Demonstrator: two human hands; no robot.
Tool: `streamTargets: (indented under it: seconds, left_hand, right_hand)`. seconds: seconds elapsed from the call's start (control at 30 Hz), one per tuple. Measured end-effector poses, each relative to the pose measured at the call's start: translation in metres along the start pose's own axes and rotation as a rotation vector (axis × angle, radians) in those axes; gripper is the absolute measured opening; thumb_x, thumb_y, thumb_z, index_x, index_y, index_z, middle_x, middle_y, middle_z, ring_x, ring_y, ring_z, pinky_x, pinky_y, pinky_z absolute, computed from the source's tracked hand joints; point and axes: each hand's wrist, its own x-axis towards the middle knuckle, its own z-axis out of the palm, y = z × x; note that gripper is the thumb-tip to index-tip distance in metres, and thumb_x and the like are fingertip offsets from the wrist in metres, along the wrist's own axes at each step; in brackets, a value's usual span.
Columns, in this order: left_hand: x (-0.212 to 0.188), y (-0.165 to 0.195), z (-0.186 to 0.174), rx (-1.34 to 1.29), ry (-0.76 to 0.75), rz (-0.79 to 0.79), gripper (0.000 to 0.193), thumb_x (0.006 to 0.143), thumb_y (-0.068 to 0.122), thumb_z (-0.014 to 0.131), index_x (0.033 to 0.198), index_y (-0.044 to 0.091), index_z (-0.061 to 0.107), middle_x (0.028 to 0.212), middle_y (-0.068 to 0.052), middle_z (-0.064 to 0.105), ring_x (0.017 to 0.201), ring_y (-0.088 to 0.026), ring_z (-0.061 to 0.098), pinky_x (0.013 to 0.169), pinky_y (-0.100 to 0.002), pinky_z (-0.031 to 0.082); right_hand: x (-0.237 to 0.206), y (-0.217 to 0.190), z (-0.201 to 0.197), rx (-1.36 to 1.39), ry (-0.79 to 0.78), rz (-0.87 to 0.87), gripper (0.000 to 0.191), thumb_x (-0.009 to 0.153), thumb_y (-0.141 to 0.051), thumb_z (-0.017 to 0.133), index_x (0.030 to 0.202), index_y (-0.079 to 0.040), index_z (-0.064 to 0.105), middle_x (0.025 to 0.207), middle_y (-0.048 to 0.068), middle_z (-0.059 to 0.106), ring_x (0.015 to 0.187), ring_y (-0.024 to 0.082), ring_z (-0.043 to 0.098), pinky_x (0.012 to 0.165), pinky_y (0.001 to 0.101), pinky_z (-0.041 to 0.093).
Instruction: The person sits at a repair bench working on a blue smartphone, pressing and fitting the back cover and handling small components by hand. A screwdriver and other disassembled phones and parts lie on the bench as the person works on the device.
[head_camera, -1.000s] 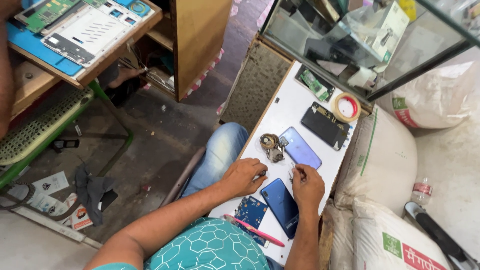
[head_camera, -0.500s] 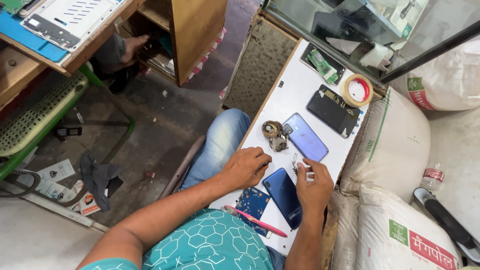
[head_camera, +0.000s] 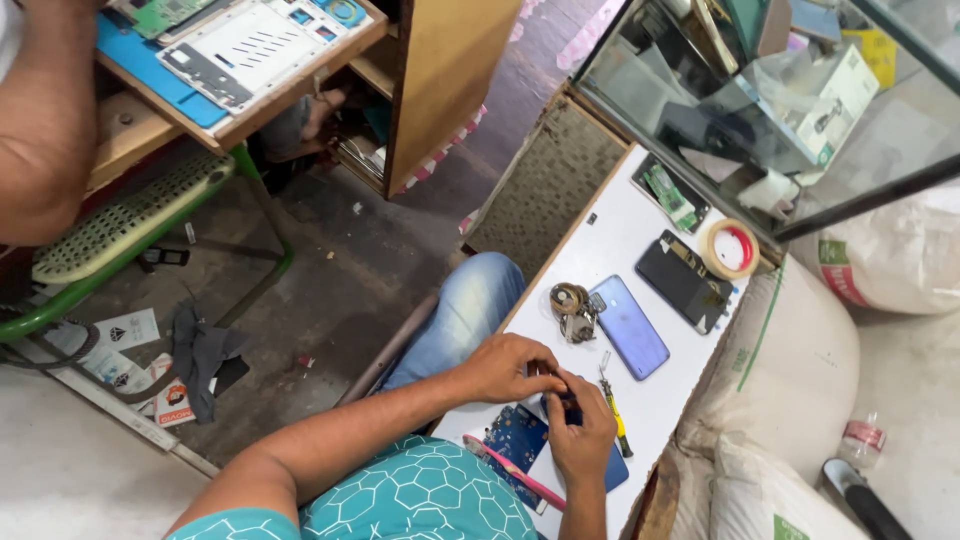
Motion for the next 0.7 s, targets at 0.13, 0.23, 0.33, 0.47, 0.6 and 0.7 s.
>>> streamTargets:
  seconds: [0.13, 0.23, 0.33, 0.47, 0.6, 0.7]
  left_hand:
    - [-0.001, -0.001, 0.001, 0.003, -0.014, 0.028, 0.035, 0.087, 0.043, 0.077, 0.095, 0.009, 0.079, 0.084, -0.008, 0.078, 0.076, -0.019, 0.076, 0.069, -0.034, 0.058]
    - [0.002, -0.001, 0.000, 0.014, -0.034, 0.018, 0.036, 0.087, 0.044, 0.077, 0.095, 0.009, 0.078, 0.082, -0.009, 0.078, 0.076, -0.019, 0.077, 0.069, -0.034, 0.059]
    - [0.000, -0.001, -0.002, 0.018, -0.036, 0.041, 0.034, 0.089, 0.042, 0.076, 0.098, 0.009, 0.079, 0.085, -0.009, 0.078, 0.078, -0.020, 0.077, 0.070, -0.034, 0.059]
    - [-0.001, -0.008, -0.002, -0.053, -0.027, 0.100, 0.031, 0.087, 0.035, 0.079, 0.101, 0.008, 0.078, 0.090, -0.010, 0.078, 0.080, -0.021, 0.077, 0.071, -0.033, 0.060]
    - [-0.007, -0.013, 0.000, -0.143, -0.002, -0.003, 0.030, 0.082, 0.026, 0.086, 0.101, 0.006, 0.075, 0.085, -0.008, 0.079, 0.078, -0.016, 0.078, 0.066, -0.029, 0.059]
    - [-0.011, -0.012, -0.006, -0.126, 0.026, -0.040, 0.032, 0.078, 0.021, 0.090, 0.101, 0.004, 0.074, 0.088, -0.008, 0.078, 0.072, -0.015, 0.074, 0.062, -0.028, 0.056]
  right_hand:
    - [-0.004, 0.015, 0.004, 0.074, 0.026, -0.015, 0.033, 0.081, 0.001, 0.073, 0.113, -0.004, 0.075, 0.094, 0.009, 0.074, 0.078, 0.013, 0.069, 0.070, 0.0261, 0.056]
    - [-0.006, 0.021, 0.006, 0.085, 0.039, -0.038, 0.029, 0.082, 0.002, 0.073, 0.111, -0.003, 0.075, 0.091, 0.009, 0.073, 0.076, 0.014, 0.068, 0.069, 0.0263, 0.054]
    - [-0.007, 0.021, 0.008, 0.059, 0.040, -0.011, 0.028, 0.081, 0.001, 0.074, 0.108, -0.004, 0.075, 0.090, 0.008, 0.073, 0.073, 0.013, 0.067, 0.067, 0.0259, 0.054]
    - [-0.008, 0.020, 0.010, 0.085, 0.048, -0.011, 0.032, 0.080, -0.001, 0.076, 0.112, -0.004, 0.073, 0.090, 0.008, 0.071, 0.072, 0.013, 0.066, 0.067, 0.0257, 0.055]
    - [-0.015, 0.021, 0.012, 0.039, 0.082, -0.036, 0.029, 0.081, 0.000, 0.082, 0.108, -0.002, 0.073, 0.087, 0.009, 0.070, 0.072, 0.015, 0.066, 0.067, 0.0255, 0.053]
    - [-0.019, 0.024, 0.005, 0.163, 0.200, -0.002, 0.023, 0.089, 0.003, 0.071, 0.112, 0.000, 0.071, 0.098, 0.010, 0.073, 0.081, 0.014, 0.071, 0.073, 0.0242, 0.057]
